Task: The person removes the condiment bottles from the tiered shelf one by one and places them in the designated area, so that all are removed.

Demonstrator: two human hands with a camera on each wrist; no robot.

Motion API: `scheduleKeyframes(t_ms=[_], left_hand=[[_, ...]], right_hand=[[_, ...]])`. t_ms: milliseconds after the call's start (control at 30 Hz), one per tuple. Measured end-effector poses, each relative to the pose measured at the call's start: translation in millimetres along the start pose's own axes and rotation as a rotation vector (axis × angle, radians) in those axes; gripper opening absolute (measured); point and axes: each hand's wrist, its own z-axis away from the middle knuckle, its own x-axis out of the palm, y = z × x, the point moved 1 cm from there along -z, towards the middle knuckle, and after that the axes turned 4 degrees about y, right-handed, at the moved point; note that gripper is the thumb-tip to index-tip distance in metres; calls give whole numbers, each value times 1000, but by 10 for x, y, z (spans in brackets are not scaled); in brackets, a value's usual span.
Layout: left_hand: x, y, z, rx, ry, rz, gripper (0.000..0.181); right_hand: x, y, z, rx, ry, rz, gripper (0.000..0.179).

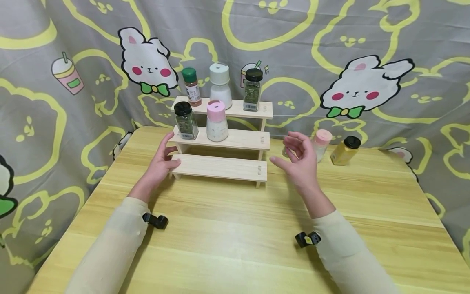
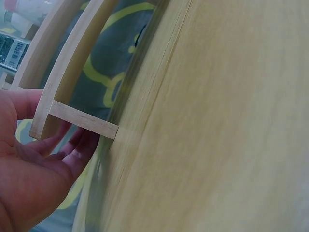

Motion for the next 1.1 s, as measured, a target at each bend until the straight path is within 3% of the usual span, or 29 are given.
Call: scheduleKeyframes(t_ms=[200,600,833,1100], left_hand=[[-28,-179,-80,29,10,-26,88],[-51,-181,-69,-3,22,-31,88],[-56,-177,-72,3,24,-32,87],[-30,-184,-77,16,12,-15,87]], right_hand=[[226,-23,-51,-11,-47,7,70],[679,3,-207,12,-128,75,73],[944,55,-309,55,-140,90,75],[1155,94,-383,50,-156,144,80]])
